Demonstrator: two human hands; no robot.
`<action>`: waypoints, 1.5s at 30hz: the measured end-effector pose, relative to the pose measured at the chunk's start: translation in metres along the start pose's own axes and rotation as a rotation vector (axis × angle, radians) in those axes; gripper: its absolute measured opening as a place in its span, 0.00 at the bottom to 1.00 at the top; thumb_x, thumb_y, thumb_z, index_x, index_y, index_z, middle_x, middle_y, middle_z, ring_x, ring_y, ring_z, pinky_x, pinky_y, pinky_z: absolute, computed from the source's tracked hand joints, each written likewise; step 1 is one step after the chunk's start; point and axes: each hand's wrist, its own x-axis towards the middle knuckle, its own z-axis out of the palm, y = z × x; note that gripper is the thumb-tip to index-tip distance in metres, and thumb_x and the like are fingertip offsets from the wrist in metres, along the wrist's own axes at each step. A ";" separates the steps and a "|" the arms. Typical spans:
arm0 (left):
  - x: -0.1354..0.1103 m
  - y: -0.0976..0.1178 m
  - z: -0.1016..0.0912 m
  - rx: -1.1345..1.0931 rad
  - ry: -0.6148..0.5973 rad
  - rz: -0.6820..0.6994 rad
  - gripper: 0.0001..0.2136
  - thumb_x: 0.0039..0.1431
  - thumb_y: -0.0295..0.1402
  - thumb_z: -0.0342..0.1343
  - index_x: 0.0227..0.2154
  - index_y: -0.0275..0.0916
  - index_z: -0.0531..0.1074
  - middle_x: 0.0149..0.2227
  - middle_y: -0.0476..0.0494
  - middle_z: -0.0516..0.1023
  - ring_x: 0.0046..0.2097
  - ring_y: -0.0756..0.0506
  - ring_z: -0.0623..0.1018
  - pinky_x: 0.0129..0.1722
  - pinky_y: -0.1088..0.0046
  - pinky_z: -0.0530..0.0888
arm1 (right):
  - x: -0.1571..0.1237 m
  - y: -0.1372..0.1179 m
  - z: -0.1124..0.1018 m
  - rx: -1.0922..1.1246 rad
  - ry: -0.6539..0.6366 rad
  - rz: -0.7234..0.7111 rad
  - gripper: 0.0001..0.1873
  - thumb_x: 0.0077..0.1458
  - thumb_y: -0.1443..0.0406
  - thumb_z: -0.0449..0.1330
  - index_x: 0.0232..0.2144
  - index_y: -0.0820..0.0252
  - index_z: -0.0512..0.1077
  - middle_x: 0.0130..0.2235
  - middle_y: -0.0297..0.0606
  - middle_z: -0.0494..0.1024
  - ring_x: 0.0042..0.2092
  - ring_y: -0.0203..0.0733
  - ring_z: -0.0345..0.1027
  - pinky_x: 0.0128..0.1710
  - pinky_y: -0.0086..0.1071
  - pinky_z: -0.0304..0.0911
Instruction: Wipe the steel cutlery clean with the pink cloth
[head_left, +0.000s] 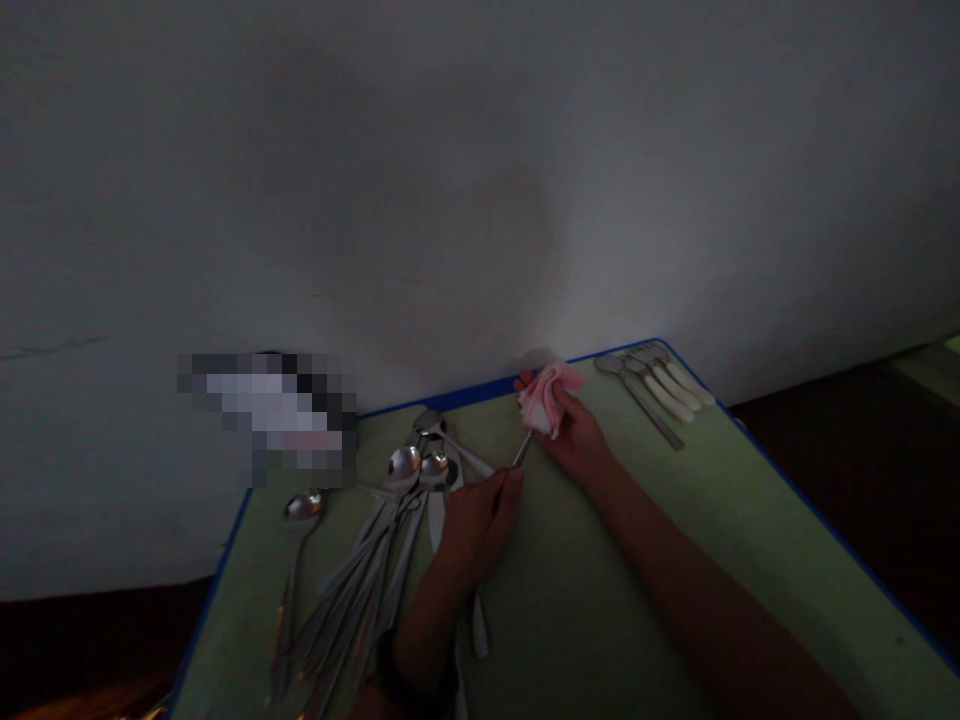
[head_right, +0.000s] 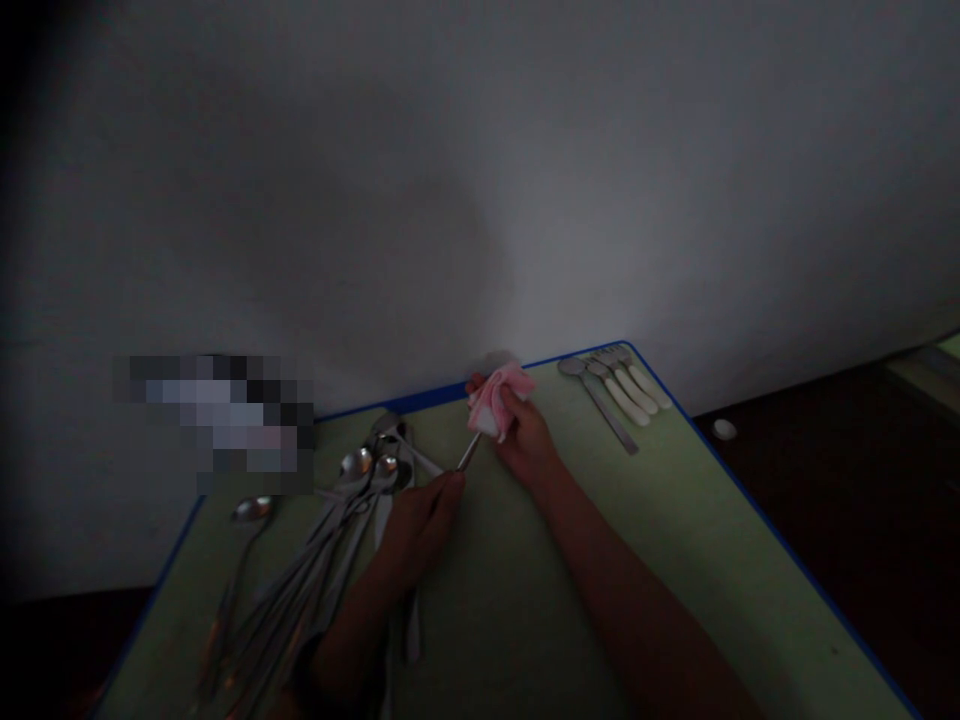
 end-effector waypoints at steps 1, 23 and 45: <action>0.000 0.000 0.000 -0.006 0.002 0.004 0.20 0.64 0.41 0.35 0.26 0.39 0.68 0.22 0.50 0.73 0.26 0.50 0.73 0.25 0.78 0.62 | 0.001 0.002 -0.001 -0.016 0.007 -0.006 0.11 0.50 0.63 0.58 0.37 0.59 0.72 0.41 0.38 0.77 0.44 0.40 0.70 0.46 0.34 0.64; 0.002 -0.001 0.003 0.070 0.003 0.011 0.21 0.65 0.40 0.35 0.25 0.38 0.70 0.21 0.48 0.73 0.26 0.49 0.73 0.26 0.76 0.61 | 0.005 0.008 0.002 0.003 0.077 0.005 0.17 0.53 0.51 0.54 0.33 0.57 0.71 0.34 0.36 0.77 0.39 0.40 0.72 0.44 0.37 0.65; 0.001 -0.006 0.007 0.028 0.036 0.061 0.20 0.63 0.41 0.38 0.21 0.38 0.66 0.18 0.51 0.66 0.22 0.50 0.68 0.24 0.77 0.58 | -0.002 0.008 0.000 -0.125 0.031 0.090 0.11 0.49 0.61 0.61 0.34 0.62 0.71 0.33 0.39 0.79 0.36 0.40 0.74 0.40 0.33 0.66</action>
